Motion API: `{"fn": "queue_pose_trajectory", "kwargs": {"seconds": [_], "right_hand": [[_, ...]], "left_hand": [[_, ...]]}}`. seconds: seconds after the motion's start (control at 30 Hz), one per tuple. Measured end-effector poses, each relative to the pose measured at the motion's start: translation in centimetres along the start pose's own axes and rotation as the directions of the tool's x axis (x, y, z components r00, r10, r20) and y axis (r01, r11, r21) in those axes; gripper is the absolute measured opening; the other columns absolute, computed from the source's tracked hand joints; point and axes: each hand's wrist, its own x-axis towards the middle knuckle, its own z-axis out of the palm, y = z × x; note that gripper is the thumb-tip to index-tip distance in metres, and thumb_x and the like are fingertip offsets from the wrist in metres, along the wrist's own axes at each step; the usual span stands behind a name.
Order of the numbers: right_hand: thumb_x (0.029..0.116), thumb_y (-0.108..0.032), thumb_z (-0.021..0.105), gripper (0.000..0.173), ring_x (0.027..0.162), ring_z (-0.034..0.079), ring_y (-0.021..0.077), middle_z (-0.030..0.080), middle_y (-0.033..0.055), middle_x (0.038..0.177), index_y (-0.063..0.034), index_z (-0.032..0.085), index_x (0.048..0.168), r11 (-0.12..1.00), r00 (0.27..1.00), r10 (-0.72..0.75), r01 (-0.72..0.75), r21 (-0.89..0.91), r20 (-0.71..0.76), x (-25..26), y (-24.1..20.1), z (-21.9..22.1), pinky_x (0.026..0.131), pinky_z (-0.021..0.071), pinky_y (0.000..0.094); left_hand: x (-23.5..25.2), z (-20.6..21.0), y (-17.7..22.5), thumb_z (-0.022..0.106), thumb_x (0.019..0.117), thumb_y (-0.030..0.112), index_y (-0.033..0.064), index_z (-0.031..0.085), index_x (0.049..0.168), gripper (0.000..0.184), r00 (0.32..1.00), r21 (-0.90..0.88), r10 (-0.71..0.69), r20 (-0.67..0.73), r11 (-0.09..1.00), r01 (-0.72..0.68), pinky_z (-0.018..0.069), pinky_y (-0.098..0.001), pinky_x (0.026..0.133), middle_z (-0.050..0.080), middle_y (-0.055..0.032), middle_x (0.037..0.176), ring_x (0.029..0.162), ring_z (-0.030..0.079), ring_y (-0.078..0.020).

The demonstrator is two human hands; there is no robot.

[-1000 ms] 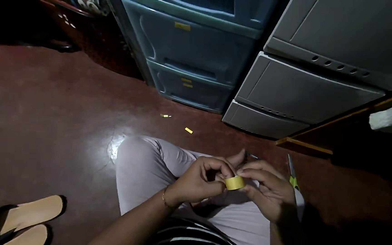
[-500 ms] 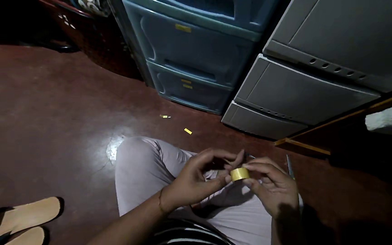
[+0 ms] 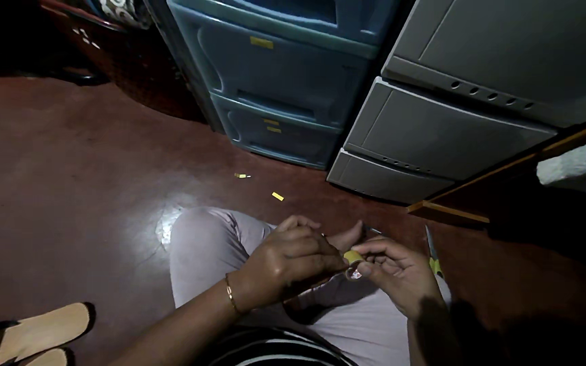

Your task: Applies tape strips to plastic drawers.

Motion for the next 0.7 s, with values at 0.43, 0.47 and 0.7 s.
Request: {"fn": "queue_pose_trajectory", "kwargs": {"seconds": [0.43, 0.47, 0.7], "right_hand": [[0.0972, -0.02, 0.071, 0.028, 0.103, 0.067, 0.0023, 0.069, -0.0071, 0.117, -0.0171, 0.065, 0.125, 0.996, 0.999, -0.042, 0.042, 0.082, -0.004, -0.6, 2.0, 1.7, 0.088, 0.0593, 0.0216], [0.0958, -0.024, 0.073, 0.033, 0.106, 0.065, 0.0026, 0.066, -0.0069, 0.121, -0.0199, 0.065, 0.127, 0.994, 0.994, -0.103, 0.102, 0.035, 0.027, -0.5, 2.1, 1.6, 0.089, 0.0586, 0.0214], [0.1034, -0.033, 0.062, 0.024, 0.094, 0.062, 0.0009, 0.064, 0.0033, 0.107, -0.0095, 0.066, 0.102, 0.885, 0.984, -0.169, 0.176, -0.431, 0.054, 1.0, 1.3, 1.0, 0.083, 0.0543, 0.0159]], "left_hand": [[-0.7, 0.9, -0.6, 0.057, 0.1025, 0.022, 0.004, 0.064, 0.1, 0.02, 0.954, -0.071, -0.285, 0.089, 0.954, 0.291, 0.0522, -0.0254, 0.09, 0.069, -0.01, 0.098, 0.099, 0.066, -0.0141], [-0.6, 1.0, -0.6, 0.056, 0.1023, 0.023, 0.0036, 0.063, 0.1, 0.02, 0.939, -0.09, -0.337, 0.069, 0.935, 0.342, 0.0529, -0.0226, 0.088, 0.068, -0.0097, 0.098, 0.098, 0.065, -0.0109], [0.9, 1.7, -0.5, 0.053, 0.1008, 0.018, 0.0043, 0.061, 0.103, 0.015, 0.921, 0.041, -0.39, -0.029, 0.92, 0.391, 0.0523, -0.0238, 0.084, 0.067, -0.0084, 0.096, 0.091, 0.064, -0.0116]]}}
